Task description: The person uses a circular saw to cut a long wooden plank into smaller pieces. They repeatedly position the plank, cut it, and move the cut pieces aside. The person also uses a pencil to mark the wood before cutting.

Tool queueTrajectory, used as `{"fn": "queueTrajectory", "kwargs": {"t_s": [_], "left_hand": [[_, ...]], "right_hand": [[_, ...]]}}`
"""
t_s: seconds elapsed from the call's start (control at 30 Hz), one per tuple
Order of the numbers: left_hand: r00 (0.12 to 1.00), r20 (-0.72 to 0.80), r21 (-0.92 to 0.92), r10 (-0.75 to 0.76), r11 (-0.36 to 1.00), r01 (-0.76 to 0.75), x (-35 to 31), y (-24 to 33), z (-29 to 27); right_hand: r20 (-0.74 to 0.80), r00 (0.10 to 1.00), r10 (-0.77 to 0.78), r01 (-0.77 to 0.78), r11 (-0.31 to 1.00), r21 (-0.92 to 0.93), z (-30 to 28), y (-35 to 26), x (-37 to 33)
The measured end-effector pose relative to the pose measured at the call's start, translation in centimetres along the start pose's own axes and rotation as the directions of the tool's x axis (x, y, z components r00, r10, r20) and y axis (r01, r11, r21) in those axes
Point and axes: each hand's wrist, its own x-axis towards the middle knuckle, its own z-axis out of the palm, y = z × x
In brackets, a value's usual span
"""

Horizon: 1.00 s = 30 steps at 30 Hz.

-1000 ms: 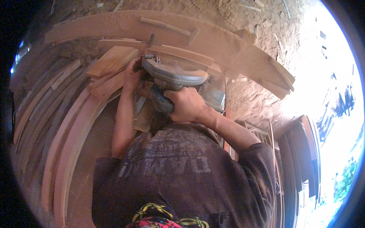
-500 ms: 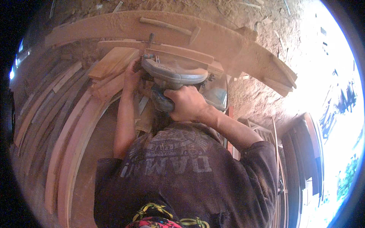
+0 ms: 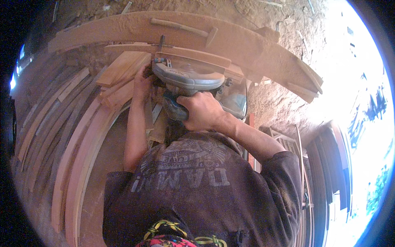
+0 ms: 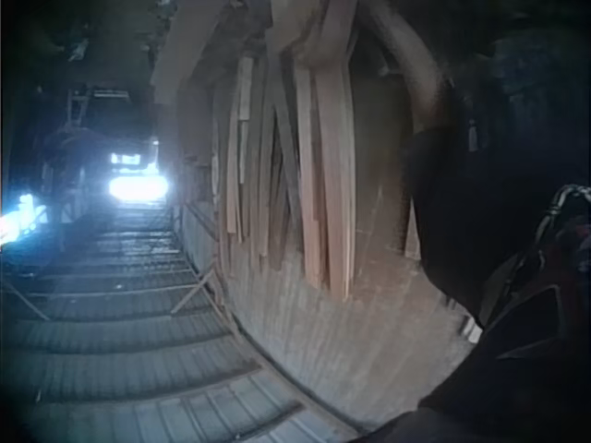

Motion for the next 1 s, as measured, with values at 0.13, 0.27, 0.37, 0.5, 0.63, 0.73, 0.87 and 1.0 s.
{"fn": "queueTrajectory", "kwargs": {"t_s": [0.13, 0.27, 0.37, 0.5, 0.63, 0.73, 0.87, 1.0], "left_hand": [[1.0, -0.014, 0.008, 0.015, 1.0, -0.015, 0.0, 0.3, 0.2], [0.999, -0.038, 0.083, 0.012, 0.997, -0.009, -0.1, 0.3, 0.1], [1.0, -0.016, 0.035, -0.001, 0.999, 0.001, 0.0, 0.3, 0.3], [1.0, -0.013, 0.041, 0.021, 0.999, -0.021, 0.2, -0.2, -0.1], [1.0, -0.013, 0.054, 0.004, 0.999, -0.003, 0.3, -0.2, 0.0], [1.0, 0.003, 0.008, 0.01, 1.0, -0.01, 0.4, -0.5, -0.2], [1.0, -0.013, 0.049, 0.017, 0.999, -0.016, -0.1, -1.1, -0.5], [1.0, -0.004, 0.005, -0.028, 1.0, 0.028, -0.9, 0.7, 0.4]], "right_hand": [[-0.003, 1.0, -0.006, 0.006, 1.0, 0.003, 0.0, 0.0, 0.1], [-0.006, 1.0, -0.004, 0.004, 1.0, -0.004, 0.0, -0.1, 0.2], [-0.01, 1.0, -0.004, 0.004, 1.0, 0.004, 0.1, 0.2, 0.1], [0.003, 1.0, -0.001, 0.001, 1.0, 0.005, 0.0, 0.1, 0.1], [0.008, 1.0, 0.0, 0.0, 1.0, 0.017, 0.2, 0.3, 0.2], [0.019, 1.0, -0.003, 0.004, 1.0, -0.007, 0.0, 0.3, 0.3], [0.003, 1.0, -0.021, 0.021, 1.0, 0.007, 0.5, 0.2, 0.0], [-0.047, 0.997, -0.054, 0.053, 0.998, -0.023, 0.5, 0.0, -0.1]]}}
